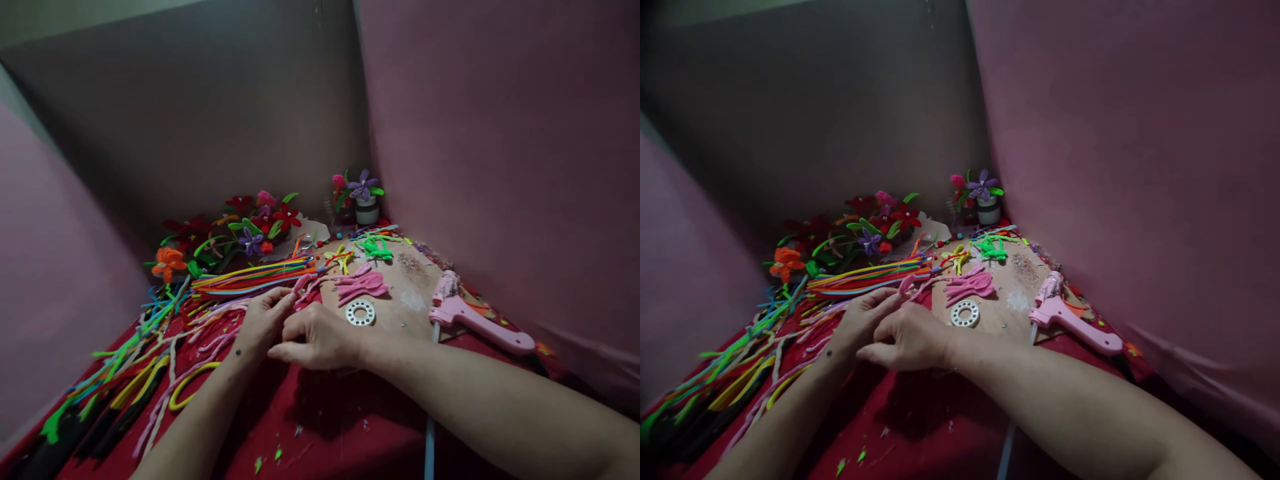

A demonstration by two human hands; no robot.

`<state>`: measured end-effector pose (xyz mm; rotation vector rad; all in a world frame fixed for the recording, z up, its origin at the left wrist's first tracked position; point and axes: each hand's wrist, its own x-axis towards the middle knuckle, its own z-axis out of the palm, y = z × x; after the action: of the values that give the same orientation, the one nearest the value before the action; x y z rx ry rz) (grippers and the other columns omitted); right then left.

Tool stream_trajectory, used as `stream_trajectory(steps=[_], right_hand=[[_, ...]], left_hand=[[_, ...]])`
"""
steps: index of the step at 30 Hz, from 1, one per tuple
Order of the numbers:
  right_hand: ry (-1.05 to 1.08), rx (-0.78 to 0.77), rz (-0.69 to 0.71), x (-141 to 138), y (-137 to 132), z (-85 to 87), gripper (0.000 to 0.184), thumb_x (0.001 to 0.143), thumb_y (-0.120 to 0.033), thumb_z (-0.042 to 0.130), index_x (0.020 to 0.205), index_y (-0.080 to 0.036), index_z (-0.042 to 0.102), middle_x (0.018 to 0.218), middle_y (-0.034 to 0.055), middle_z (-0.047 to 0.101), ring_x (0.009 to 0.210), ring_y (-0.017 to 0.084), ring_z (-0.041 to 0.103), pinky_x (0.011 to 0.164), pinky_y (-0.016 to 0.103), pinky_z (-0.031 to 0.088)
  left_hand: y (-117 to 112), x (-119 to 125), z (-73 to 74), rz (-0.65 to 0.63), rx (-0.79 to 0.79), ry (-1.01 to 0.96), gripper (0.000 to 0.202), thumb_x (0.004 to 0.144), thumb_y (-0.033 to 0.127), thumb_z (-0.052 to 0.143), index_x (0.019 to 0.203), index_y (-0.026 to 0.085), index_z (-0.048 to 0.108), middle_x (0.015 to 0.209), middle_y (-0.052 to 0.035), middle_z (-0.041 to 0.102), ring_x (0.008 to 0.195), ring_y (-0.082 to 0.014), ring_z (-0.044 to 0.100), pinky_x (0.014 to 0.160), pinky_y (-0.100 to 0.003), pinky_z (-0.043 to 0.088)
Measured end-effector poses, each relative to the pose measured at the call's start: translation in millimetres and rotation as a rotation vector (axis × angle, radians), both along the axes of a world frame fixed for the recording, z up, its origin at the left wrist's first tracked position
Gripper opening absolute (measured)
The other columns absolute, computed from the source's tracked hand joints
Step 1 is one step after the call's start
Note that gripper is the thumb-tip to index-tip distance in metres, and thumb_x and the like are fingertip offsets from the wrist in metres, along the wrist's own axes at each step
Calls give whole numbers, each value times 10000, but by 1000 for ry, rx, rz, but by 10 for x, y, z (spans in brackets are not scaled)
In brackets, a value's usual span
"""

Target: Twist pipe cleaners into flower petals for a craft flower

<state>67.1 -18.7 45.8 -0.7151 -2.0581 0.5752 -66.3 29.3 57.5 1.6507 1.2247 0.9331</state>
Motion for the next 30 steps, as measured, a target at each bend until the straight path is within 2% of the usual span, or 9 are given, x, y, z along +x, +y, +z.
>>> stream_trajectory(steps=[3, 5, 10, 14, 17, 20, 23, 27, 30], right_hand=[[-92, 87, -30, -16, -28, -17, 331, 749, -297, 605, 465, -131, 565, 411, -31, 456, 415, 55, 310, 454, 219, 239], [-108, 119, -48, -13, -39, -6, 338, 757, -311, 589, 471, -131, 584, 417, -20, 489, 405, 55, 318, 448, 219, 236], [-141, 140, -12, -27, -46, -10, 322, 754, -311, 563, 485, -139, 608, 437, -14, 541, 402, 62, 333, 442, 219, 245], [-138, 134, 17, -35, 1, -62, 236, 738, -257, 552, 553, -140, 642, 502, -2, 592, 458, 75, 430, 475, 209, 290], [-127, 138, 10, -32, 51, -103, 220, 717, -247, 543, 541, -144, 627, 503, -7, 586, 465, 78, 432, 474, 210, 292], [-115, 135, -11, -28, 86, -122, 236, 714, -275, 542, 529, -150, 618, 490, -13, 572, 458, 78, 411, 470, 215, 284], [-142, 105, -42, -14, 86, -98, 258, 732, -292, 533, 534, -154, 625, 487, -13, 573, 447, 75, 391, 462, 219, 266], [-210, 61, -67, 15, 52, -31, 259, 756, -290, 526, 564, -164, 646, 505, -14, 593, 440, 74, 377, 460, 214, 265], [-232, 53, -94, 21, 34, -9, 272, 757, -303, 537, 547, -165, 641, 500, -9, 591, 430, 76, 362, 457, 215, 269]], left_hand=[[35, 126, 64, -22, 129, 151, 273, 655, 384, 657, 766, 135, 676, 743, -33, 636, 704, -151, 555, 654, -241, 426], [77, 255, 130, -85, 228, 228, 247, 670, 370, 642, 757, 145, 693, 756, -38, 636, 750, -162, 555, 693, -244, 421], [240, 669, 263, -356, 305, 393, 239, 696, 369, 612, 733, 147, 695, 666, -12, 596, 638, -129, 508, 591, -217, 377], [373, 941, 226, -499, 447, 610, 192, 685, 347, 628, 727, 171, 690, 635, -3, 575, 605, -122, 481, 553, -212, 324], [431, 1037, 166, -574, 522, 760, 157, 641, 330, 661, 608, 177, 644, 557, 16, 511, 541, -108, 411, 497, -217, 246], [460, 1057, 157, -603, 493, 773, 237, 664, 309, 620, 499, 156, 548, 482, 37, 400, 498, -87, 334, 473, -223, 187], [480, 1034, 221, -588, 376, 676, 272, 685, 306, 572, 479, 146, 495, 453, 52, 331, 477, -74, 290, 457, -219, 176], [490, 988, 362, -557, 134, 525, 269, 669, 350, 586, 512, 147, 505, 467, 62, 323, 460, -63, 263, 436, -208, 179], [493, 979, 418, -559, 110, 501, 257, 672, 342, 586, 522, 141, 532, 482, 58, 335, 461, -60, 260, 433, -208, 174]])
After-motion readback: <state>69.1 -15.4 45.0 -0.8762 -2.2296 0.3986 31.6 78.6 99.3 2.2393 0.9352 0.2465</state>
